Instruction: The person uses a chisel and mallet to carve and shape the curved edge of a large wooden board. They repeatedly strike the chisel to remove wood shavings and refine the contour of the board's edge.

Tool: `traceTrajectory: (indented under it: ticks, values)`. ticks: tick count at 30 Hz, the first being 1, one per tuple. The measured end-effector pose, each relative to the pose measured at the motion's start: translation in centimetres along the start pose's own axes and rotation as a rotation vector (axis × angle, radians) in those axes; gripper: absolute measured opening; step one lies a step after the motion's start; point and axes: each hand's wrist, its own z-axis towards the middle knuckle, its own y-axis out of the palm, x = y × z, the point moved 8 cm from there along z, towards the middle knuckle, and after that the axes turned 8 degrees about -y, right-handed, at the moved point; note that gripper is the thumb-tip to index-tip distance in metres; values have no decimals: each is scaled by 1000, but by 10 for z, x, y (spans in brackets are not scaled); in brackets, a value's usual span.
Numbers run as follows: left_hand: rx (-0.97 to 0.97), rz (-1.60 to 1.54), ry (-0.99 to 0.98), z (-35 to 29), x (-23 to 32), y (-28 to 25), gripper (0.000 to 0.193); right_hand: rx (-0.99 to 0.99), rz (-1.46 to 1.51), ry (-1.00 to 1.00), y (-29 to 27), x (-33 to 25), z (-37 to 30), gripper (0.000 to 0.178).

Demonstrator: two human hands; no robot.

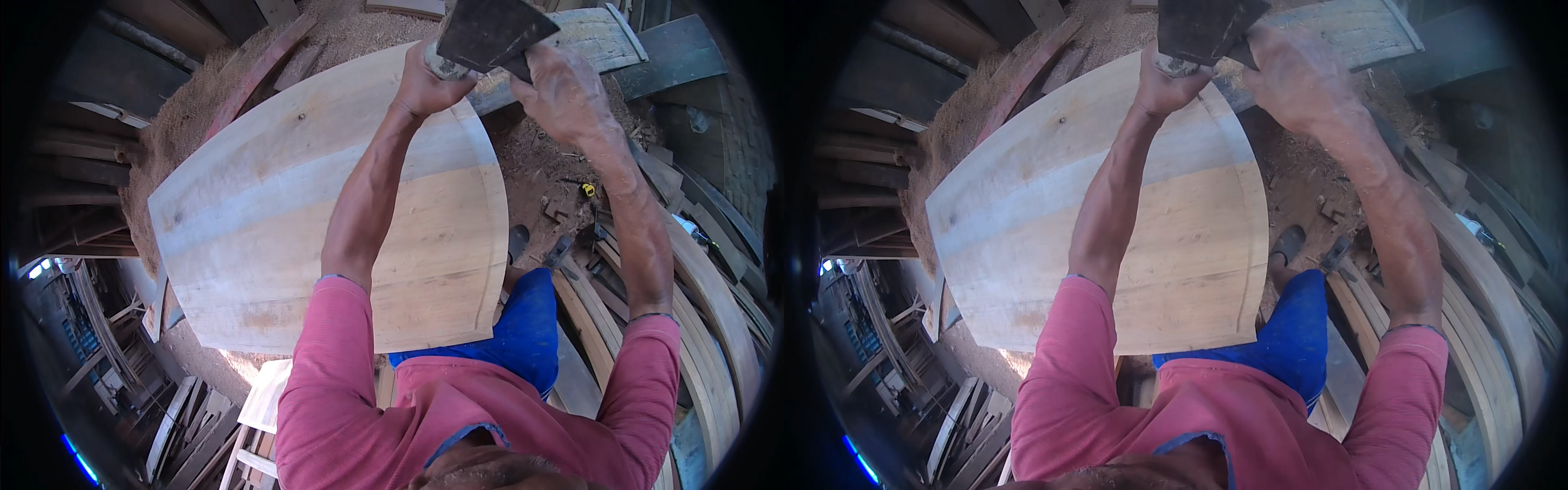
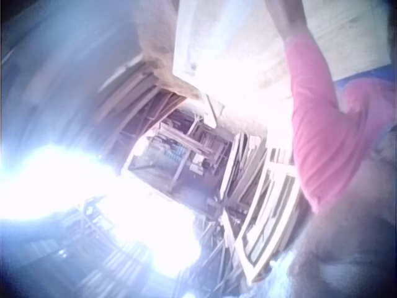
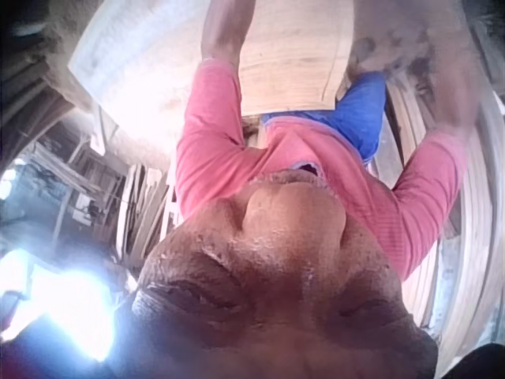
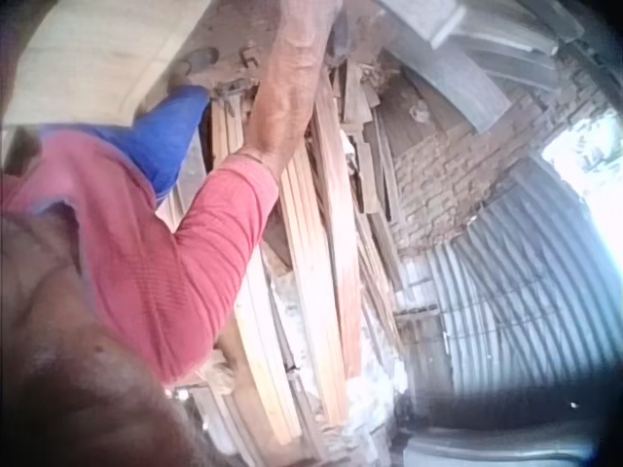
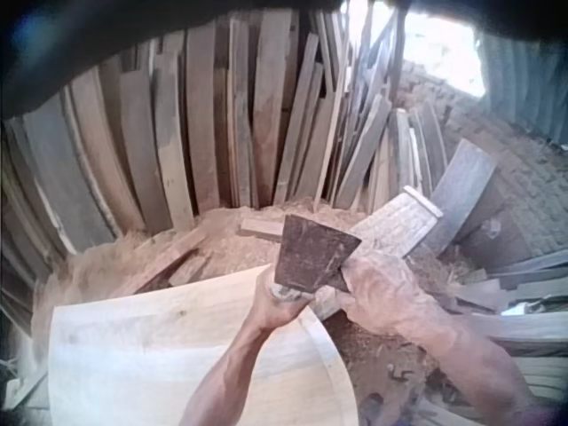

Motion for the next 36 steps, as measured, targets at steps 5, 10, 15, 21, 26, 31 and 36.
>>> traceTrajectory:
  ticks: [5, 10, 15, 21, 26, 31, 36]
  values:
    - [99, 47, -41, 12, -13, 8, 34, 269, 454, 54, -22, 2, -35, 25]
    - [291, -12, -204, 36, -56, -24, 21, 413, 697, 100, -41, 0, -65, 16]
    - [186, 26, -101, 30, -43, -11, 28, 591, 932, 112, -59, 14, -88, 10]
    - [96, 37, -216, 27, -47, -8, 22, 660, 940, -18, -95, 12, -98, 4]
    - [35, 22, -125, 19, -35, -3, 13, 812, 958, -190, -115, 20, -103, 16]
    - [-10, 24, -64, 10, -5, 13, 23, 853, 432, -399, -114, 8, -73, 23]
    - [33, 14, -33, -5, 18, 9, 29, 47, -11, -34, 1, 1, -18, 38]
